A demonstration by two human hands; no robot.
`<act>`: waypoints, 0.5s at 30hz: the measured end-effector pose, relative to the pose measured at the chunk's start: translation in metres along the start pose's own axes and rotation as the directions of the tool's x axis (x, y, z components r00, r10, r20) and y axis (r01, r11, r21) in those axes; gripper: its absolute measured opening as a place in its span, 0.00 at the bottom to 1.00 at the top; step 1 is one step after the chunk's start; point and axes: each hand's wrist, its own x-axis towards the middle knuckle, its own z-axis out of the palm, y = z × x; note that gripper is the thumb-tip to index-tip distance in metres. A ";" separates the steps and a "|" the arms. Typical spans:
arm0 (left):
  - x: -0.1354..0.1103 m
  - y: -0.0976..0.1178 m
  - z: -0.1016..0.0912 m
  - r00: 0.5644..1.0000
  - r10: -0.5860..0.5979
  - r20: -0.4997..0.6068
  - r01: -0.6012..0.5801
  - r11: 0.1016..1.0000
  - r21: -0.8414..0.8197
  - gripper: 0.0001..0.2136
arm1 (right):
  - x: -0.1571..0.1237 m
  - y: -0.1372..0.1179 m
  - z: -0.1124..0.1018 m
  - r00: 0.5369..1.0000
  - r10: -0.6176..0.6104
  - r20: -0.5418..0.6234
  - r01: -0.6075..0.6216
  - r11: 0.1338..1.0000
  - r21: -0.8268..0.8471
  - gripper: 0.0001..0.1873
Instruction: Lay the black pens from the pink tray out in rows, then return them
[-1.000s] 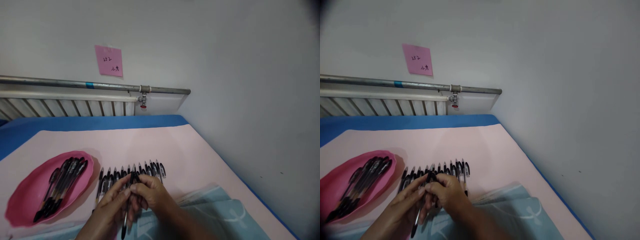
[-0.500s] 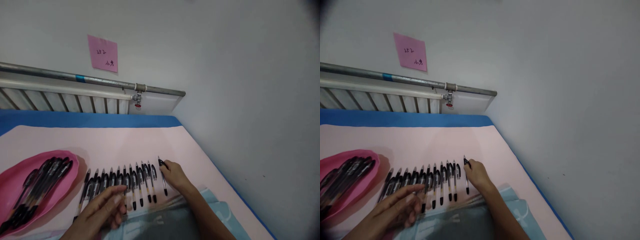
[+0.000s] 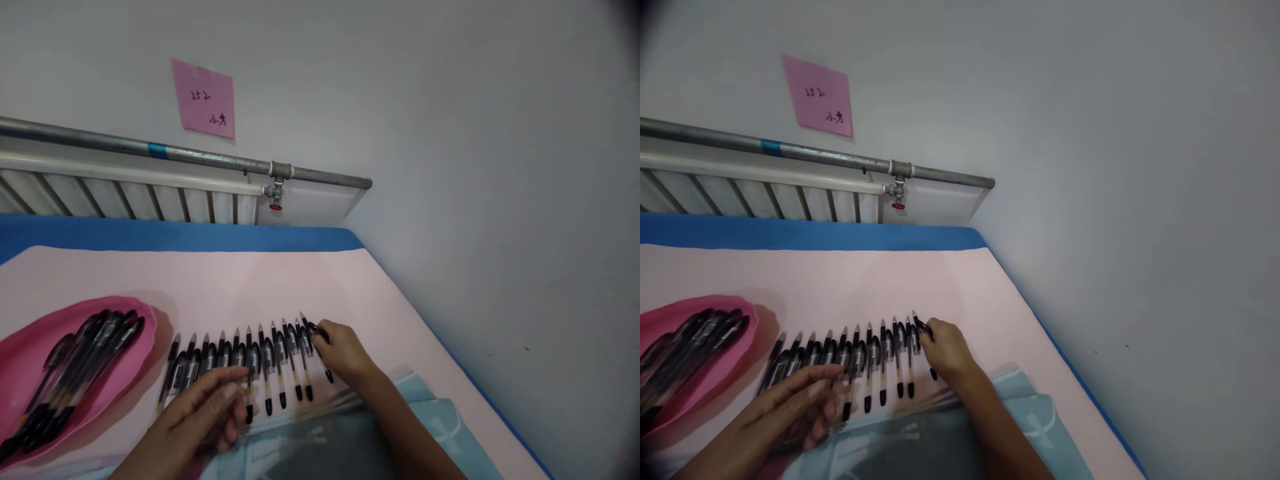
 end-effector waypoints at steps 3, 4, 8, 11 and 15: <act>-0.001 0.000 0.001 1.000 0.001 -0.011 -0.001 1.000 0.009 0.20 | 0.000 0.000 0.001 1.000 -0.012 -0.009 0.012 1.000 -0.005 0.10; -0.001 0.001 0.001 1.000 -0.001 -0.012 0.002 1.000 0.011 0.20 | -0.001 0.000 0.001 1.000 -0.015 -0.008 0.015 1.000 -0.005 0.10; -0.001 0.000 0.001 1.000 0.001 -0.001 -0.001 1.000 0.026 0.20 | 0.000 -0.002 0.001 1.000 -0.021 0.002 0.021 1.000 0.004 0.09; 0.000 -0.001 0.000 1.000 0.009 0.010 -0.009 0.999 0.036 0.20 | -0.001 -0.002 0.000 0.999 -0.032 0.004 0.032 0.999 0.000 0.09; 0.000 -0.002 -0.001 1.000 -0.004 0.006 0.004 1.000 0.027 0.20 | -0.001 0.003 -0.002 0.998 -0.052 -0.031 0.051 0.999 -0.017 0.13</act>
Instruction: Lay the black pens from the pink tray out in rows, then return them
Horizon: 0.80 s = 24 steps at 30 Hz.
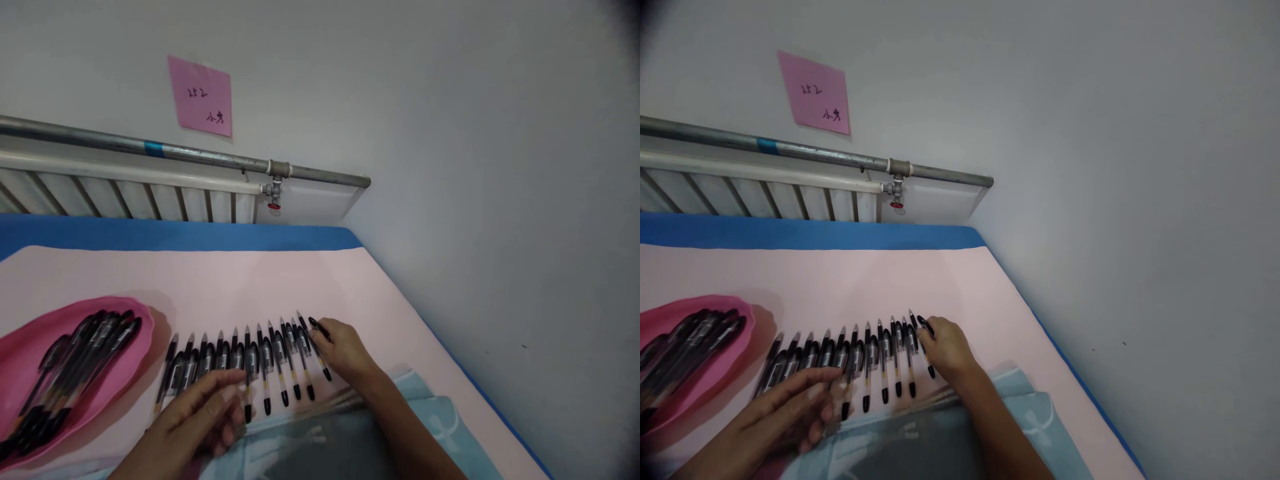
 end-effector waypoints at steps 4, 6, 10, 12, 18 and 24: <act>0.000 -0.001 -0.001 1.000 0.007 0.012 -0.007 1.000 0.006 0.20 | 0.001 0.004 -0.003 0.998 0.055 -0.033 -0.056 0.998 -0.026 0.14; 0.001 -0.002 -0.001 1.000 0.017 0.006 -0.017 1.000 0.023 0.20 | 0.002 0.004 -0.003 0.997 0.077 -0.016 -0.077 0.997 -0.021 0.14; 0.002 -0.005 -0.002 1.000 0.026 -0.005 -0.026 0.999 0.020 0.20 | 0.001 0.005 -0.003 0.994 0.101 -0.035 -0.101 0.995 -0.014 0.13; 0.002 -0.006 -0.003 1.000 0.019 -0.004 -0.018 1.000 0.013 0.20 | 0.001 0.006 -0.003 0.993 0.098 -0.071 -0.100 0.995 -0.028 0.13; 0.002 -0.003 -0.004 1.000 0.007 0.019 -0.008 1.000 0.024 0.21 | 0.000 0.008 -0.004 0.993 0.112 -0.030 -0.112 0.994 -0.009 0.12; 0.000 -0.001 -0.001 1.000 0.004 -0.010 -0.004 1.000 0.029 0.21 | 0.001 0.010 -0.003 0.990 0.131 -0.046 -0.131 0.991 0.001 0.11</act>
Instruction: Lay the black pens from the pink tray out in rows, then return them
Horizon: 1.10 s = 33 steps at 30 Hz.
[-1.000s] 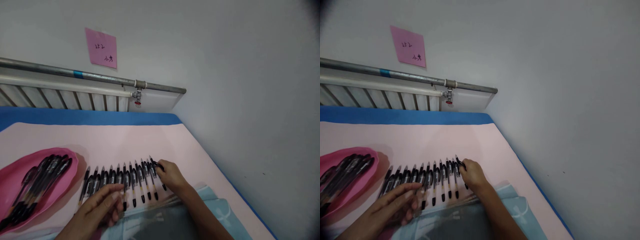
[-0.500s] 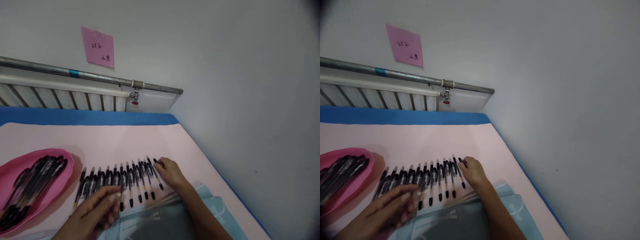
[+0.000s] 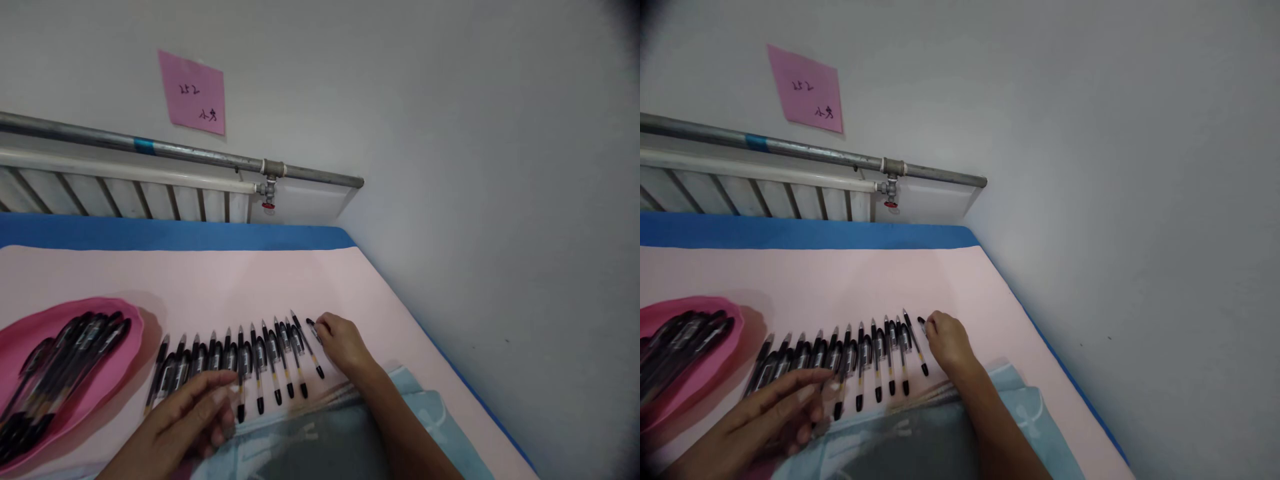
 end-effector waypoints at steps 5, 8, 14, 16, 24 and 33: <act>-0.001 0.001 0.000 1.000 0.009 -0.007 -0.009 1.000 0.019 0.22 | 0.000 0.000 0.003 0.999 -0.043 0.005 0.042 0.998 0.056 0.11; -0.001 0.001 0.000 1.000 0.010 -0.017 -0.010 1.000 0.011 0.22 | 0.000 -0.002 0.004 0.998 -0.063 0.005 0.063 0.996 0.066 0.11; -0.003 0.001 0.004 0.996 0.021 -0.088 -0.022 1.000 -0.013 0.22 | -0.002 -0.003 0.005 0.998 -0.062 0.011 0.061 0.995 0.079 0.11; -0.003 0.005 0.000 0.990 0.032 -0.139 -0.037 0.999 -0.033 0.22 | -0.002 -0.001 0.005 0.998 -0.063 0.003 0.063 0.995 0.080 0.12; 0.003 0.056 -0.097 0.573 0.531 -0.625 -0.286 0.844 0.454 0.17 | 0.004 0.003 -0.002 0.997 -0.035 -0.074 0.043 0.993 0.110 0.14; 0.011 0.060 -0.151 0.579 0.578 -0.575 0.322 0.486 0.813 0.09 | 0.007 0.003 -0.003 1.000 0.014 -0.009 -0.012 0.992 0.126 0.13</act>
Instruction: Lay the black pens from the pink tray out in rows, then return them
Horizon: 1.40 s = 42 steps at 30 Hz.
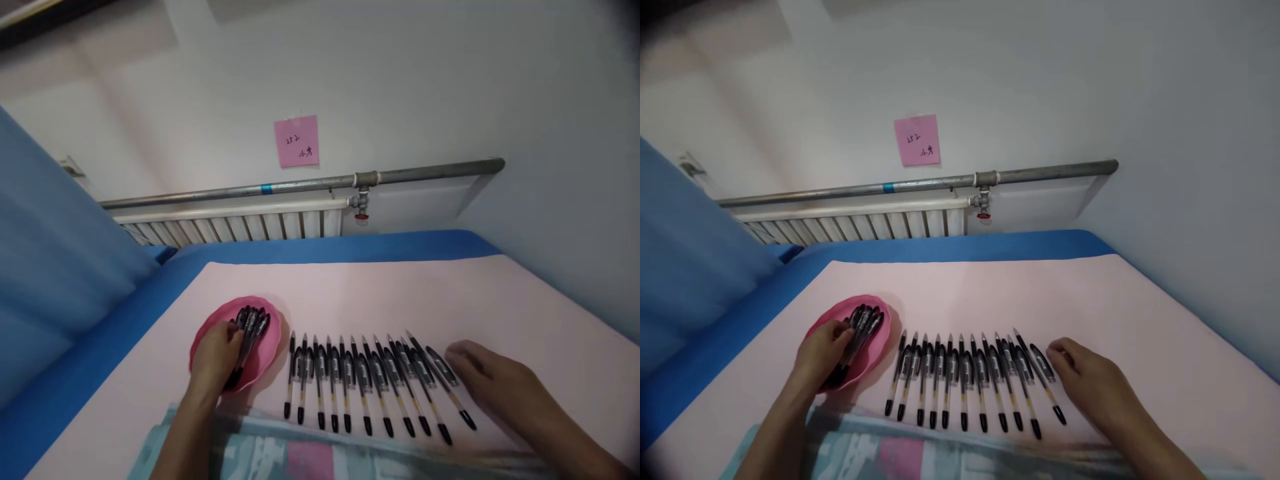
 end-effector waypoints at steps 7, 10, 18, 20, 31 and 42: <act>0.002 -0.001 0.007 0.997 -0.007 0.080 -0.005 0.990 0.141 0.09 | -0.002 -0.007 -0.002 0.996 0.060 0.070 -0.060 0.998 -0.005 0.14; 0.001 0.000 0.004 0.997 -0.006 0.082 -0.005 0.991 0.137 0.08 | 0.000 -0.004 0.000 0.995 0.058 0.084 -0.058 0.998 0.000 0.15; -0.028 0.032 0.009 0.996 0.069 0.060 -0.038 0.907 -0.420 0.11 | -0.011 -0.019 -0.002 0.995 0.008 -0.096 0.011 0.982 0.191 0.13; -0.052 0.050 0.025 0.959 0.186 0.214 0.046 0.645 -0.763 0.12 | -0.023 -0.034 0.000 0.997 -0.010 -0.080 0.034 0.949 0.313 0.14; -0.139 0.102 0.047 0.663 0.601 0.446 -0.021 0.611 -0.792 0.13 | -0.066 -0.088 0.036 0.955 -0.121 0.272 -0.126 0.663 0.738 0.15; -0.142 0.098 0.057 0.593 0.572 0.567 0.152 0.612 -0.776 0.16 | -0.071 -0.095 0.039 0.960 -0.053 0.274 -0.152 0.725 0.672 0.12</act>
